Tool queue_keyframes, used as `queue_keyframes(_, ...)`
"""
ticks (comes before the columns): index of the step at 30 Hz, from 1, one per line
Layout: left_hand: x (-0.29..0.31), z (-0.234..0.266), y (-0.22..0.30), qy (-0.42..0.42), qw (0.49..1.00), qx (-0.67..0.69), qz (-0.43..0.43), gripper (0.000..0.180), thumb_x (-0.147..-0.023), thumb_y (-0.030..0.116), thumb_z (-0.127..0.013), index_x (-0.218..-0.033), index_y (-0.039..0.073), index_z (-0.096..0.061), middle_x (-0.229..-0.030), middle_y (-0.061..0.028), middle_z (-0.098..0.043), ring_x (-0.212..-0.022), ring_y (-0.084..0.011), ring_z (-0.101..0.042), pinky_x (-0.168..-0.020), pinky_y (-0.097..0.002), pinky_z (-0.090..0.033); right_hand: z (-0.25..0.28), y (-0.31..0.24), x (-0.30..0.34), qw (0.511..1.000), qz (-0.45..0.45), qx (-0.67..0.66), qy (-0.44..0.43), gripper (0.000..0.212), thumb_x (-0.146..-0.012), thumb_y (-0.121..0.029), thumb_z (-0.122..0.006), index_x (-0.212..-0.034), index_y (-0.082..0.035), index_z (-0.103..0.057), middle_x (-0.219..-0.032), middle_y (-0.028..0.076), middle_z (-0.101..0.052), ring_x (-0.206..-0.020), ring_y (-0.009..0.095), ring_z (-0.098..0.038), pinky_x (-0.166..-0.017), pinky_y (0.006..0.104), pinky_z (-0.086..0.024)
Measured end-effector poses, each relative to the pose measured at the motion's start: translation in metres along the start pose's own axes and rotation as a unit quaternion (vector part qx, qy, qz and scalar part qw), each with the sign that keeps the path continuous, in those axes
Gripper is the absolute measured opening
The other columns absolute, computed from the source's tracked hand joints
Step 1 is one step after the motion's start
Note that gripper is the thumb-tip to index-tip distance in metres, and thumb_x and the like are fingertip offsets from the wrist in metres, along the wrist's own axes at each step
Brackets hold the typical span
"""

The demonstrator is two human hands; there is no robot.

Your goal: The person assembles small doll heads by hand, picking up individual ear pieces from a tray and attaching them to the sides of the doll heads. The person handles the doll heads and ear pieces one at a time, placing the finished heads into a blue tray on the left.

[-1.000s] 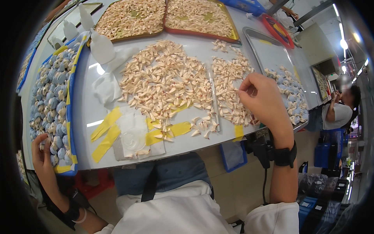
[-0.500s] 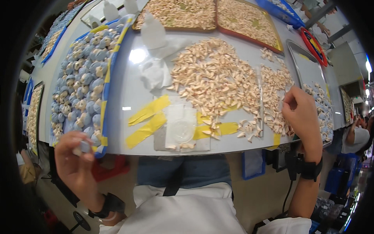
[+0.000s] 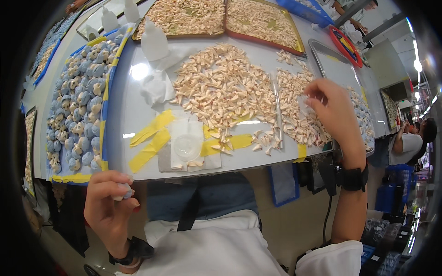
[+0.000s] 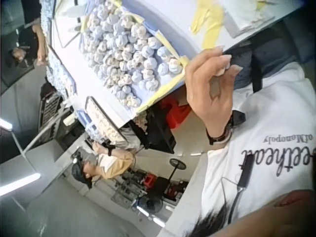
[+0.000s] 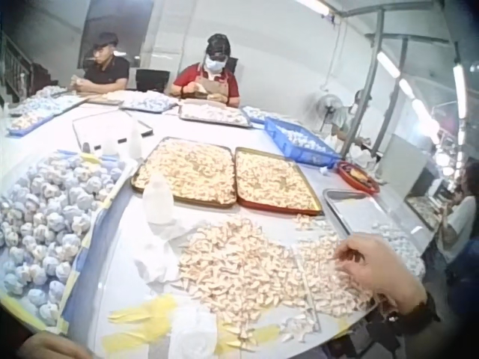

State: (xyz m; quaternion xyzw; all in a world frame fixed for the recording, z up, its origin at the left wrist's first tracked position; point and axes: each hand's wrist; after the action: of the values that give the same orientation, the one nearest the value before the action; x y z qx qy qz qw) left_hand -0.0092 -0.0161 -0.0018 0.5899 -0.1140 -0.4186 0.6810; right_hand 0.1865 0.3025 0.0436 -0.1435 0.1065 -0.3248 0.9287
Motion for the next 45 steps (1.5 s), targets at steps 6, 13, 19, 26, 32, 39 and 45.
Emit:
queue_keyframes(6, -0.003, -0.005, 0.001, -0.03, 0.999, -0.019, -0.042, 0.028, -0.061, -0.004, -0.072, -0.083, 0.003, -0.058, -0.085, -0.0121, -0.059, -0.075, -0.0204, -0.058, -0.063, -0.0266, -0.047, -0.017, -0.002, -0.013, 0.996, 0.042, -0.039, -0.067, 0.017, -0.066, -0.002, -0.061, -0.083, 0.001, -0.057, -0.081, 0.007, -0.057, -0.071, 0.016, -0.053, -0.063, 0.0272, -0.043)
queue_keyframes(13, -0.003, -0.006, -0.001, -0.046, 0.997, -0.032, -0.043, 0.026, -0.061, -0.003, -0.072, -0.082, 0.003, -0.058, -0.083, -0.0117, -0.059, -0.073, -0.0209, -0.059, -0.062, -0.0264, -0.047, -0.015, 0.0, -0.011, 0.997, 0.004, -0.038, -0.06, 0.01, -0.067, -0.004, -0.061, -0.074, 0.002, -0.057, -0.067, 0.008, -0.055, -0.058, 0.017, -0.05, -0.057, 0.0271, -0.041)
queue_keyframes(19, -0.005, -0.006, 0.0, -0.076, 0.996, -0.044, -0.027, 0.026, -0.062, -0.002, -0.073, -0.082, 0.003, -0.058, -0.086, -0.0133, -0.059, -0.075, -0.0223, -0.06, -0.064, -0.027, -0.049, -0.014, 0.0, -0.006, 0.999, 0.014, -0.018, -0.042, 0.01, -0.068, -0.006, -0.059, -0.074, 0.001, -0.056, -0.069, 0.008, -0.055, -0.06, 0.018, -0.051, -0.057, 0.0276, -0.041)
queue_keyframes(26, -0.005, -0.011, 0.008, -0.075, 0.997, -0.035, 0.004, 0.021, -0.066, -0.003, -0.067, -0.081, 0.002, -0.053, -0.088, -0.0124, -0.054, -0.076, -0.0172, -0.053, -0.061, -0.0226, -0.042, -0.012, -0.016, -0.005, 0.993, 0.055, -0.086, -0.066, 0.011, -0.067, -0.006, -0.062, -0.076, -0.003, -0.058, -0.073, 0.009, -0.057, -0.068, 0.021, -0.055, -0.062, 0.0313, -0.044)
queue_keyframes(32, -0.002, -0.008, 0.004, -0.106, 0.993, -0.054, -0.027, 0.017, -0.076, 0.003, -0.064, -0.088, 0.001, -0.053, -0.095, -0.0137, -0.054, -0.08, -0.0183, -0.053, -0.064, -0.024, -0.044, -0.022, 0.008, -0.008, 0.994, 0.097, -0.008, -0.048, 0.009, -0.069, -0.012, -0.058, -0.072, -0.003, -0.058, -0.073, 0.014, -0.058, -0.074, 0.031, -0.055, -0.066, 0.0394, -0.043)
queue_keyframes(39, -0.007, -0.018, 0.02, -0.123, 0.991, -0.044, -0.02, 0.012, -0.078, -0.005, -0.059, -0.089, -0.002, -0.056, -0.095, -0.0123, -0.056, -0.079, -0.0175, -0.054, -0.068, -0.0237, -0.043, -0.019, 0.012, 0.001, 0.993, 0.115, 0.0, 0.002, 0.009, -0.066, -0.008, -0.056, -0.066, -0.001, -0.05, -0.068, 0.012, -0.054, -0.065, 0.029, -0.052, -0.059, 0.0371, -0.041)
queue_keyframes(45, -0.005, -0.01, 0.018, -0.122, 0.991, -0.049, -0.031, 0.012, -0.078, -0.005, -0.06, -0.089, -0.002, -0.055, -0.095, -0.0124, -0.056, -0.079, -0.0174, -0.053, -0.069, -0.0239, -0.043, -0.011, 0.005, 0.002, 0.995, 0.079, -0.035, 0.044, 0.008, -0.062, -0.005, -0.052, -0.064, 0.0, -0.047, -0.062, 0.017, -0.051, -0.062, 0.035, -0.051, -0.056, 0.0419, -0.039)
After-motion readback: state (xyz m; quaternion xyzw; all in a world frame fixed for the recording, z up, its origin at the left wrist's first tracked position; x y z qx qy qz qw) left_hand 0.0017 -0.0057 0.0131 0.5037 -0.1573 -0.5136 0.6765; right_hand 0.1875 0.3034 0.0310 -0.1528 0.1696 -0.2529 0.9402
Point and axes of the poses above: each hand's wrist, its own x-axis away from the middle knuckle, its own z-axis out of the back of the hand, y = z × x
